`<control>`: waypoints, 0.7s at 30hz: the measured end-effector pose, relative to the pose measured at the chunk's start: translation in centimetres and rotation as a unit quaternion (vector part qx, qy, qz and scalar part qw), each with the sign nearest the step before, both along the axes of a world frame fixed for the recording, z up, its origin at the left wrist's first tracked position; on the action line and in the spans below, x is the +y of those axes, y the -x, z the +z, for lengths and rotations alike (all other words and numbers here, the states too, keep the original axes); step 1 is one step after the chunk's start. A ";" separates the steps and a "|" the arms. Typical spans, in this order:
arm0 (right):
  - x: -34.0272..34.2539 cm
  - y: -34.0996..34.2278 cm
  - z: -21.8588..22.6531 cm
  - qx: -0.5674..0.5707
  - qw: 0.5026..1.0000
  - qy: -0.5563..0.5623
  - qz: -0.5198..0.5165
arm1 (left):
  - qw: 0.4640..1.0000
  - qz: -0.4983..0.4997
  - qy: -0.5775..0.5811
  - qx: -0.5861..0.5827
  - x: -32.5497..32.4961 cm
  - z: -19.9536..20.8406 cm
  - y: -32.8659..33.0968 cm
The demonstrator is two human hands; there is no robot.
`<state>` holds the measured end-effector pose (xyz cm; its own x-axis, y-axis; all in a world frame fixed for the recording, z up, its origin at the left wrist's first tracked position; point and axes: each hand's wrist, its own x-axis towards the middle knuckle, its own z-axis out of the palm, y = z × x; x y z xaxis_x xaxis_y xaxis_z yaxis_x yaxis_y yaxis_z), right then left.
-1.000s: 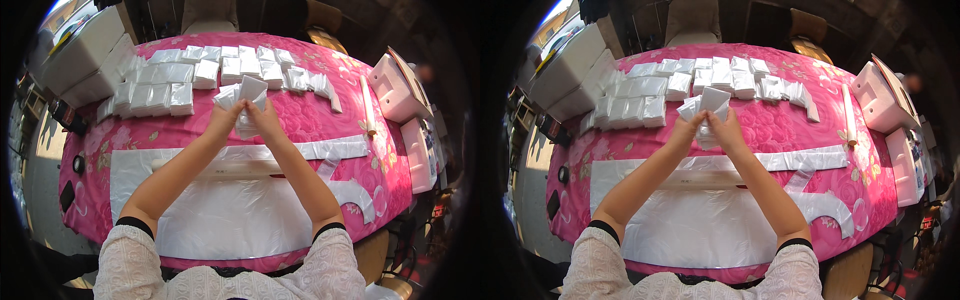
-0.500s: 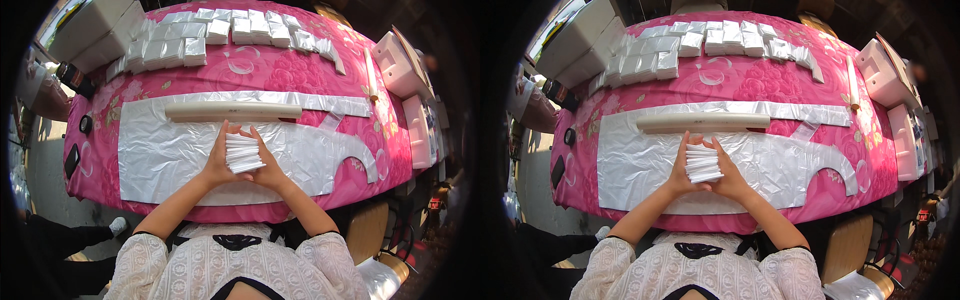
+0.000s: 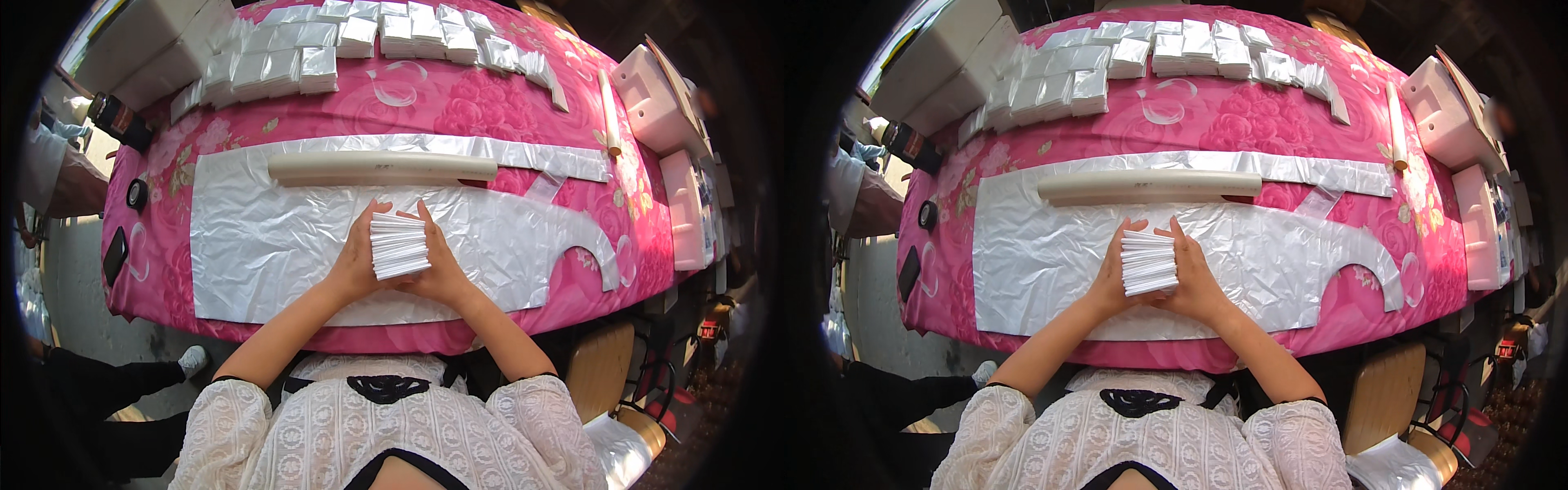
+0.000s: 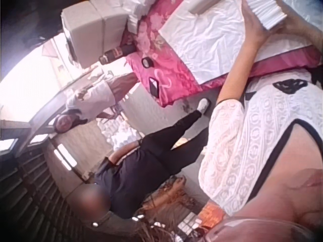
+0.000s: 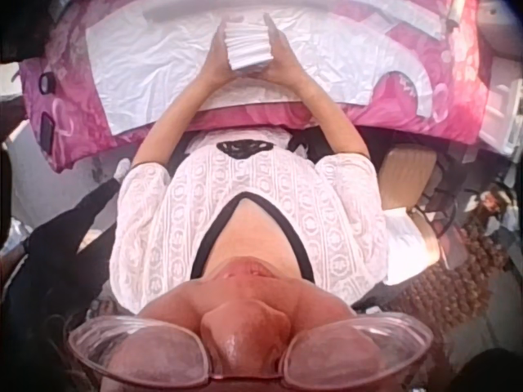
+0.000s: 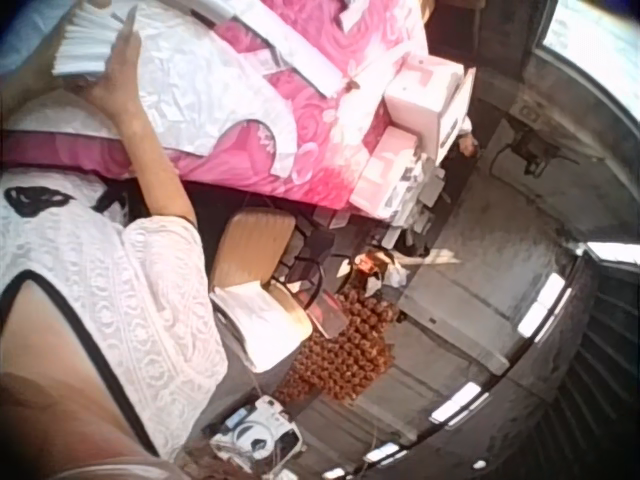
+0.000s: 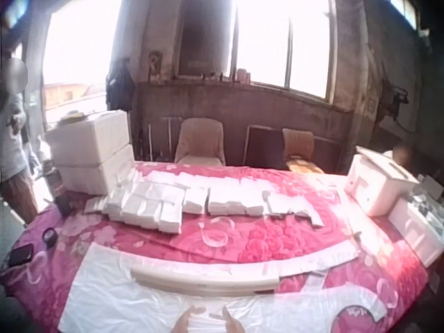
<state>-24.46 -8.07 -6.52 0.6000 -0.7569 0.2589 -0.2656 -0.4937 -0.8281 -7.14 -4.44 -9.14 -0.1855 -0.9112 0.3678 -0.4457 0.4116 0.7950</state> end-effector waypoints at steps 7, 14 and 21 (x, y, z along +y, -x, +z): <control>-0.3 -0.1 -0.3 -0.023 0.998 -0.048 0.015 | 0.997 -0.059 0.007 0.049 0.1 1.1 -0.1; -0.8 -0.1 -0.3 0.063 0.997 0.038 -0.033 | 0.999 -0.015 -0.021 -0.044 0.1 0.5 0.2; -2.0 -1.1 1.3 0.050 0.998 -0.021 -0.020 | 0.997 0.026 -0.040 0.053 -0.8 1.1 0.8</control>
<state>-23.32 -10.11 -5.21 0.5901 -0.7902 0.1658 -0.3678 -0.4459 -0.8160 -7.96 -5.19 -8.06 -0.1015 -0.9455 0.3094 -0.3758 0.3244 0.8680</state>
